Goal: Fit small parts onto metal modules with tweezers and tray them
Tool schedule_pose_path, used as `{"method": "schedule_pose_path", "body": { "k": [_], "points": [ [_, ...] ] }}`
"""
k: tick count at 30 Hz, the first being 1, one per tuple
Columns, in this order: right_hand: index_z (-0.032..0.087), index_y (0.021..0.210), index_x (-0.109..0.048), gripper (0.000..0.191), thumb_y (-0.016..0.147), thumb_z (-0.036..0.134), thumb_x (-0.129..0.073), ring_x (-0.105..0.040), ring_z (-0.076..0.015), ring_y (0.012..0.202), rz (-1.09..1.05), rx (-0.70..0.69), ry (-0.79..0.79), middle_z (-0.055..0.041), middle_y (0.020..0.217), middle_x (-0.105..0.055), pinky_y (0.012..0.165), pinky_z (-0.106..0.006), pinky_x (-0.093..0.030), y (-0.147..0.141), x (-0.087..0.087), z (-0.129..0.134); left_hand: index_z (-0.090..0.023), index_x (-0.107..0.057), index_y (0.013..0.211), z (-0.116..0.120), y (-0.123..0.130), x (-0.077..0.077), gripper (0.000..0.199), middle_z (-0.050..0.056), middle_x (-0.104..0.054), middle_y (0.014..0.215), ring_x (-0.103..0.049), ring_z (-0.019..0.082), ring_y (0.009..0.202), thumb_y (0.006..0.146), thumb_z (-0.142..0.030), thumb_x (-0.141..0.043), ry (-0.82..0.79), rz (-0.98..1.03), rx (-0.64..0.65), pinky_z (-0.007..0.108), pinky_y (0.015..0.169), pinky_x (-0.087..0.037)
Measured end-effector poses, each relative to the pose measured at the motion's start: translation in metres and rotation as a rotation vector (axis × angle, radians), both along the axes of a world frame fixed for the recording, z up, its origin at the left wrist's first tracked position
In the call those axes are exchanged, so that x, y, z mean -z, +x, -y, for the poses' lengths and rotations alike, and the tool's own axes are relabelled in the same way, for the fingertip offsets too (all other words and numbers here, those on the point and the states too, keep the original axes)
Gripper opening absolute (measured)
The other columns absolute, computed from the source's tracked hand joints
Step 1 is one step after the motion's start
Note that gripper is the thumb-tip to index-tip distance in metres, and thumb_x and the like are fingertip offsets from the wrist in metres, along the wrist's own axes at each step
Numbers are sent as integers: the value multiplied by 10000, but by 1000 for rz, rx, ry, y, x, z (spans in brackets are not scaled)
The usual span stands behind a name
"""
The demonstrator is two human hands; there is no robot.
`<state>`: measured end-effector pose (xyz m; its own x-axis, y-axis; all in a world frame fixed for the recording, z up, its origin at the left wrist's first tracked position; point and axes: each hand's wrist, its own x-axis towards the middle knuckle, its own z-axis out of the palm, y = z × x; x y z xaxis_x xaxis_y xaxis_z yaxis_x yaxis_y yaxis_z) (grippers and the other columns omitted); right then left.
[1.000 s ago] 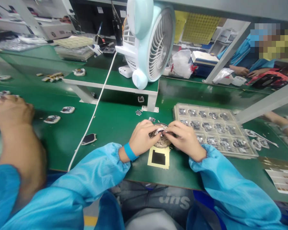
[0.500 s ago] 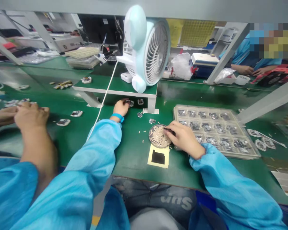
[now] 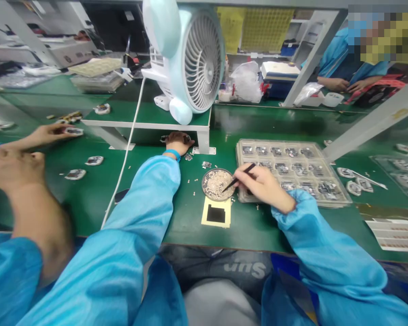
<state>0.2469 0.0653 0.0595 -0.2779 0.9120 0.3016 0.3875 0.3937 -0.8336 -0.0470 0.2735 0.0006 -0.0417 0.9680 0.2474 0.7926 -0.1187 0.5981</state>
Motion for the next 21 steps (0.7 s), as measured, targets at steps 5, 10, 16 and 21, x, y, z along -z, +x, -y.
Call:
{"method": "schedule_pose_path", "body": {
  "k": [5,10,16,21],
  "points": [
    [233,959,-774,153,968,338,-664,-720,-193,943,131,-221,111,-44,988,-784,887,-367,-571,-15,9,8,-160,-628,1062,51,9,2,459,140,-671,1135,-573,325,1142,785,-495,-776,152,5,-85,451,1013,-425],
    [255,968,-781,111,929,343,-725,-709,-215,950,177,-223,169,-40,980,-796,891,-414,-551,-21,12,10,-188,-558,983,109,22,-9,488,58,-658,946,-653,229,877,701,-440,-868,199,232,2,375,804,-528],
    [252,951,-786,85,912,318,-751,-724,-209,909,184,-205,152,-23,948,-806,869,-404,-549,-24,13,8,-204,-507,1067,143,45,-14,605,25,-675,925,-715,194,842,620,-230,-914,-129,797,382,330,750,-592],
    [262,936,-790,77,933,297,-720,-721,-212,899,163,-205,107,-23,926,-805,857,-408,-557,-24,10,9,-205,-553,1152,161,53,-10,611,72,-697,1067,-717,205,959,644,-134,-885,-300,849,597,327,812,-601]
  ]
}}
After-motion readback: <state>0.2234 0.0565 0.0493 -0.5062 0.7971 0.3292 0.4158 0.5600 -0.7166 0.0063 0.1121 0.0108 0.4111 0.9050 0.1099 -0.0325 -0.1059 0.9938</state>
